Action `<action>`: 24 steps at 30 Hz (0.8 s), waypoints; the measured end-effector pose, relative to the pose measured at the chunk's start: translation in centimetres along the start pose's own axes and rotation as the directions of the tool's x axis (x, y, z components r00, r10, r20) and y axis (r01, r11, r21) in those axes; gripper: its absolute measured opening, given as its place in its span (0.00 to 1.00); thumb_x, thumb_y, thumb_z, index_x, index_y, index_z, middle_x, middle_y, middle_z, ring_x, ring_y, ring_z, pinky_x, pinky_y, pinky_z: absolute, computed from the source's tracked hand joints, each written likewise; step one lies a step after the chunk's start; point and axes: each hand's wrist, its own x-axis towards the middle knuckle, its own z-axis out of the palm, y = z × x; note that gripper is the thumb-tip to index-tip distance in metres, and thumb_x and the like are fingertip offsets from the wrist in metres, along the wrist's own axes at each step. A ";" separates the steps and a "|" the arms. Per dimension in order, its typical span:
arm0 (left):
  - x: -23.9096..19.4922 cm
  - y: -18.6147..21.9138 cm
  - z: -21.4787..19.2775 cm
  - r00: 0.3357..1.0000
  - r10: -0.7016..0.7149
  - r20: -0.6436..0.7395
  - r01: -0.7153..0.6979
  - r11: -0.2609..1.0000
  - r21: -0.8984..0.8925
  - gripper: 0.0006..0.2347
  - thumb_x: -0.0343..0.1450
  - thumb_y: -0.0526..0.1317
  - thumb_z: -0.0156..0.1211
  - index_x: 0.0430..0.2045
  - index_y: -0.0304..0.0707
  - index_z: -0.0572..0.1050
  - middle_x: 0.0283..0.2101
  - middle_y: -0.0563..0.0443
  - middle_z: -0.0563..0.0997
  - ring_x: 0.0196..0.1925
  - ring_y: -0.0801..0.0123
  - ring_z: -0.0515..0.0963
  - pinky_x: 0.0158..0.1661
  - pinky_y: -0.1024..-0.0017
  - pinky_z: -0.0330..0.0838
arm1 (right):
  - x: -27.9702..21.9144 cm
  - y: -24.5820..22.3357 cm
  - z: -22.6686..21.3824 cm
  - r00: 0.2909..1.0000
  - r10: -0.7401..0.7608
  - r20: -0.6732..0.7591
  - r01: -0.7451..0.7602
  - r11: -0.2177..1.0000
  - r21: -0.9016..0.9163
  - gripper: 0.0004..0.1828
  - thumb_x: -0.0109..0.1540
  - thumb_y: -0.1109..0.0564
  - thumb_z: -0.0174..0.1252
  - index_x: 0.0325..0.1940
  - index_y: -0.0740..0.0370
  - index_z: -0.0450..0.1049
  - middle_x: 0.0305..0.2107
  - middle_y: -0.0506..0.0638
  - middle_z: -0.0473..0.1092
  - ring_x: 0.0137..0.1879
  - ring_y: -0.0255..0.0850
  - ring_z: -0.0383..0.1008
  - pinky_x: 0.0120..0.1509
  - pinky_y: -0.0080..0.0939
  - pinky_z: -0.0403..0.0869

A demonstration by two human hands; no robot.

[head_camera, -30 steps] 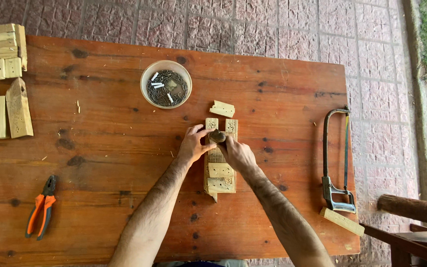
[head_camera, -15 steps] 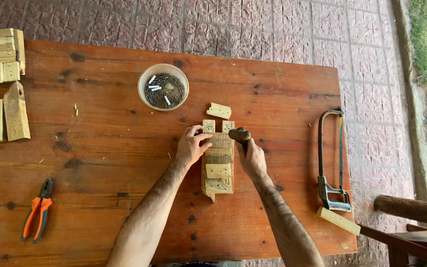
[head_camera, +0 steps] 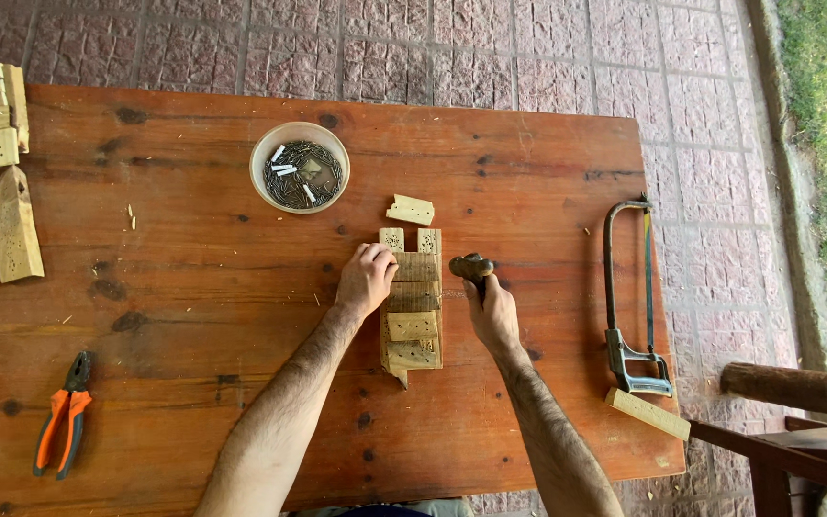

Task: The person assembles small wooden blocks by hammering nails into them on a wooden workbench. They repeatedly pick up nails from a bowl, position the blocks, and drive nails to join them. The person also uses a ruler to align pieces and stacks completed assemblies on the table.

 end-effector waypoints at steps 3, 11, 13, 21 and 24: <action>0.2 0.5 -0.7 1.000 -0.018 0.017 0.018 1.000 0.005 0.05 0.74 0.38 0.77 0.36 0.45 0.83 0.49 0.51 0.84 0.58 0.54 0.86 0.56 0.61 0.85 | 0.0 0.7 0.1 1.000 0.007 -0.002 -0.007 1.000 0.009 0.24 0.79 0.38 0.60 0.42 0.59 0.67 0.24 0.69 0.70 0.35 0.71 0.77 0.39 0.64 0.72; -2.4 1.0 -5.2 0.966 -0.234 0.107 0.237 0.971 -0.019 0.03 0.80 0.36 0.68 0.45 0.48 0.83 0.52 0.50 0.83 0.61 0.56 0.84 0.60 0.61 0.83 | -0.8 0.0 -0.3 1.000 0.012 0.000 -0.012 0.999 0.032 0.24 0.79 0.37 0.60 0.41 0.57 0.67 0.23 0.66 0.70 0.33 0.67 0.77 0.38 0.62 0.71; -5.1 -0.4 -6.0 0.975 -0.218 0.034 0.213 0.972 0.098 0.09 0.74 0.30 0.70 0.46 0.46 0.82 0.53 0.52 0.81 0.62 0.52 0.83 0.59 0.56 0.82 | -0.8 -0.9 -0.3 1.000 0.012 0.004 -0.012 0.999 0.038 0.24 0.80 0.38 0.59 0.40 0.57 0.67 0.22 0.63 0.70 0.31 0.64 0.77 0.37 0.59 0.72; -13.7 0.9 -9.9 0.972 -0.221 0.080 0.197 0.951 0.238 0.17 0.75 0.28 0.67 0.58 0.47 0.83 0.61 0.48 0.85 0.71 0.53 0.80 0.65 0.57 0.78 | -1.5 -0.6 1.1 1.000 0.014 0.010 -0.015 0.997 0.075 0.25 0.79 0.36 0.59 0.41 0.57 0.68 0.21 0.64 0.70 0.31 0.66 0.75 0.37 0.61 0.71; -13.6 0.6 -10.0 0.980 -0.192 0.061 0.175 0.962 0.211 0.18 0.77 0.31 0.68 0.63 0.46 0.82 0.59 0.46 0.84 0.69 0.53 0.81 0.66 0.58 0.80 | -1.8 -1.4 1.3 1.000 0.008 0.013 -0.009 0.997 0.082 0.26 0.79 0.35 0.58 0.40 0.57 0.68 0.20 0.63 0.69 0.29 0.64 0.75 0.36 0.60 0.71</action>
